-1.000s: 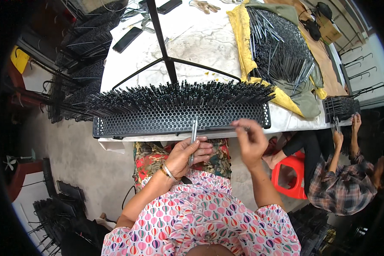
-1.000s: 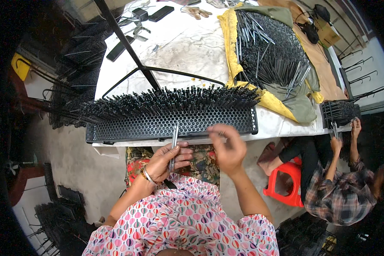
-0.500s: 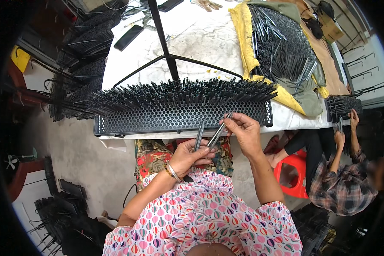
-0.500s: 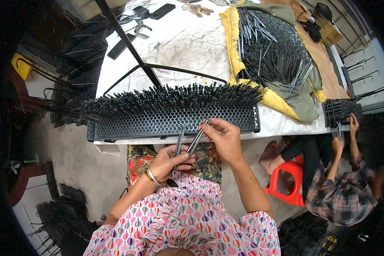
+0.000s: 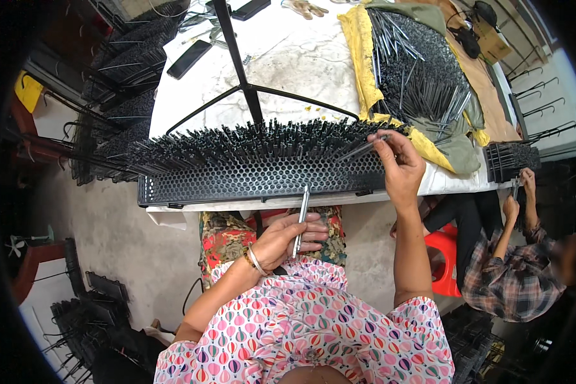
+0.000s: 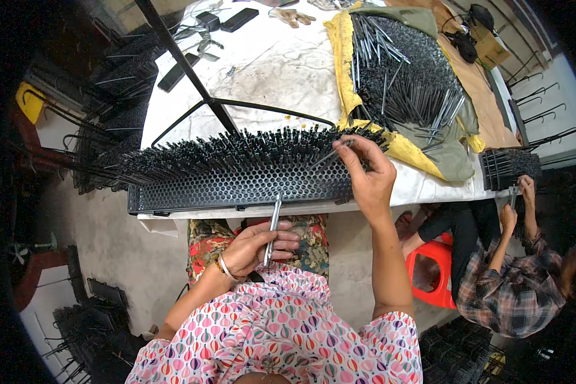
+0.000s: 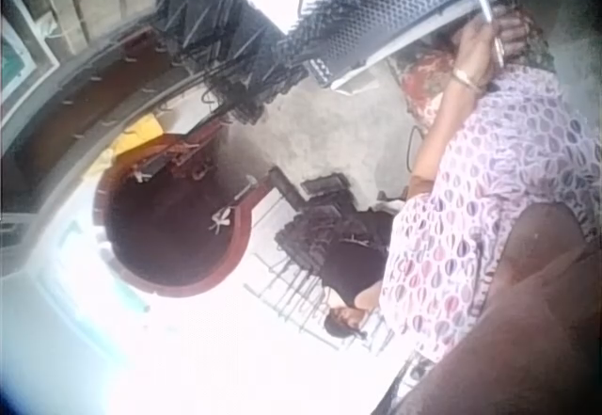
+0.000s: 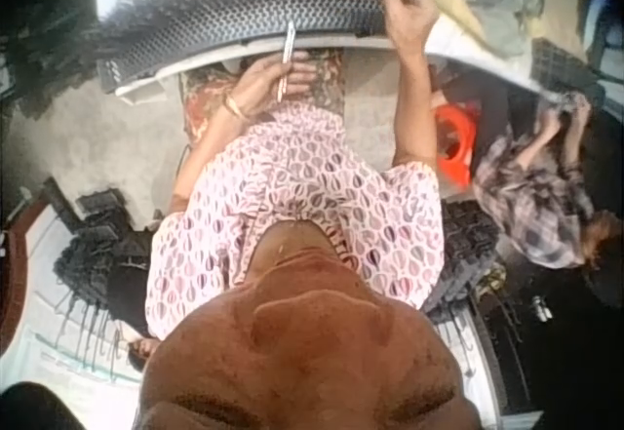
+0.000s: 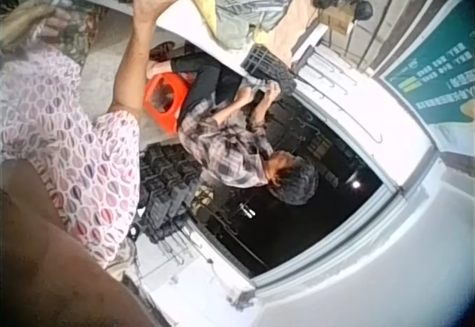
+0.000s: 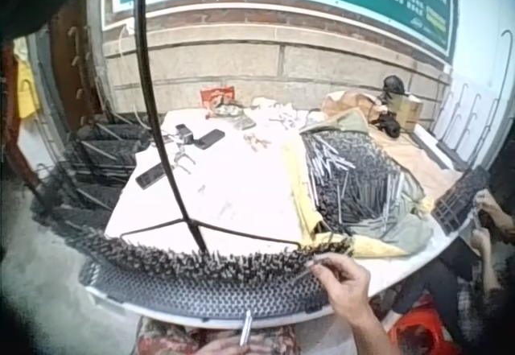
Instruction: The person inserts metal pins into a plastic grid by hand, assembling components for an industrial brush.
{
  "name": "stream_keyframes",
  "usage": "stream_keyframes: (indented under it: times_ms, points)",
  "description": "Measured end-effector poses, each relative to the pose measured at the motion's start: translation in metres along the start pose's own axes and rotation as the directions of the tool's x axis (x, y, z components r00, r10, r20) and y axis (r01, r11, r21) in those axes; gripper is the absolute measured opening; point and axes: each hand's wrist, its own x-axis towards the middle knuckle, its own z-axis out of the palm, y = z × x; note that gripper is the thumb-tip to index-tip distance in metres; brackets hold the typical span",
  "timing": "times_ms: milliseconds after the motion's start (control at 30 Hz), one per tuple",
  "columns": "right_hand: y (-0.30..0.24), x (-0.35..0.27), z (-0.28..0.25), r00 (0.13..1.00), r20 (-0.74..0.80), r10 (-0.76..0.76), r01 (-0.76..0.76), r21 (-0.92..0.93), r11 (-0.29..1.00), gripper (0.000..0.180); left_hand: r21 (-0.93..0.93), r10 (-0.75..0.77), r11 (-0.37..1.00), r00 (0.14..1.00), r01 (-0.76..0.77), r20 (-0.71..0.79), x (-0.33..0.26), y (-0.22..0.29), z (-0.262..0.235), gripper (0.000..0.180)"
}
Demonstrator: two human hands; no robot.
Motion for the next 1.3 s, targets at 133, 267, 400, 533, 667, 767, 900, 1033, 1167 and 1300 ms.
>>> stream_keyframes:
  times_ms: [133, 267, 400, 533, 667, 767, 900, 1033, 1167, 1300]
  points:
    - [0.012, 0.014, -0.002, 0.993, 0.040, -0.109, 0.111, -0.043, 0.993, 0.015, 0.043, -0.014, 0.999, 0.999, 0.012, 0.044, -0.002, 0.005, 0.003, 0.036]
    - [0.017, 0.020, -0.002, 0.974, 0.134, -0.182, 0.201, -0.144, 0.969, 0.016, 0.020, -0.007, 1.000, 0.998, 0.006, 0.055, 0.000, 0.001, -0.003, 0.036]
    - [0.006, 0.020, -0.003, 0.957, 0.239, -0.164, 0.218, -0.219, 0.951, 0.016, 0.027, -0.009, 1.000, 0.999, 0.008, 0.053, 0.000, 0.001, -0.004, 0.036]
    - [0.006, 0.019, -0.004, 0.953, 0.241, -0.183, 0.237, -0.217, 0.947, 0.016, 0.024, 0.000, 1.000, 0.999, -0.001, 0.043, 0.001, 0.001, -0.005, 0.035]
    - [0.004, 0.018, -0.004, 0.950, 0.238, -0.204, 0.253, -0.198, 0.947, 0.016, 0.004, -0.010, 1.000, 0.998, 0.009, 0.067, 0.002, 0.000, -0.007, 0.035]
    - [-0.007, 0.012, -0.001, 0.975, 0.197, -0.103, 0.115, -0.054, 0.992, 0.017, 0.000, 0.026, 1.000, 0.999, -0.026, 0.046, 0.001, 0.000, -0.010, 0.035]
    - [-0.025, -0.011, 0.011, 0.898, 0.369, 0.240, -0.286, 0.073, 0.955, 0.019, -0.046, 0.117, 0.992, 0.993, -0.117, -0.009, 0.001, 0.003, -0.003, 0.034]
    - [-0.011, -0.034, 0.023, 0.819, 0.482, 0.311, -0.390, 0.071, 0.918, 0.019, 0.046, 0.120, 0.992, 0.993, -0.121, 0.005, 0.005, -0.001, 0.000, 0.030]
    - [-0.008, -0.037, 0.026, 0.801, 0.466, 0.377, -0.480, 0.122, 0.869, 0.020, 0.094, 0.122, 0.989, 0.991, -0.117, -0.050, 0.004, -0.005, 0.001, 0.026]
    - [-0.001, -0.043, 0.026, 0.827, 0.413, 0.381, -0.449, 0.078, 0.890, 0.019, 0.114, 0.193, 0.977, 0.973, -0.179, -0.129, 0.008, -0.013, -0.006, 0.022]
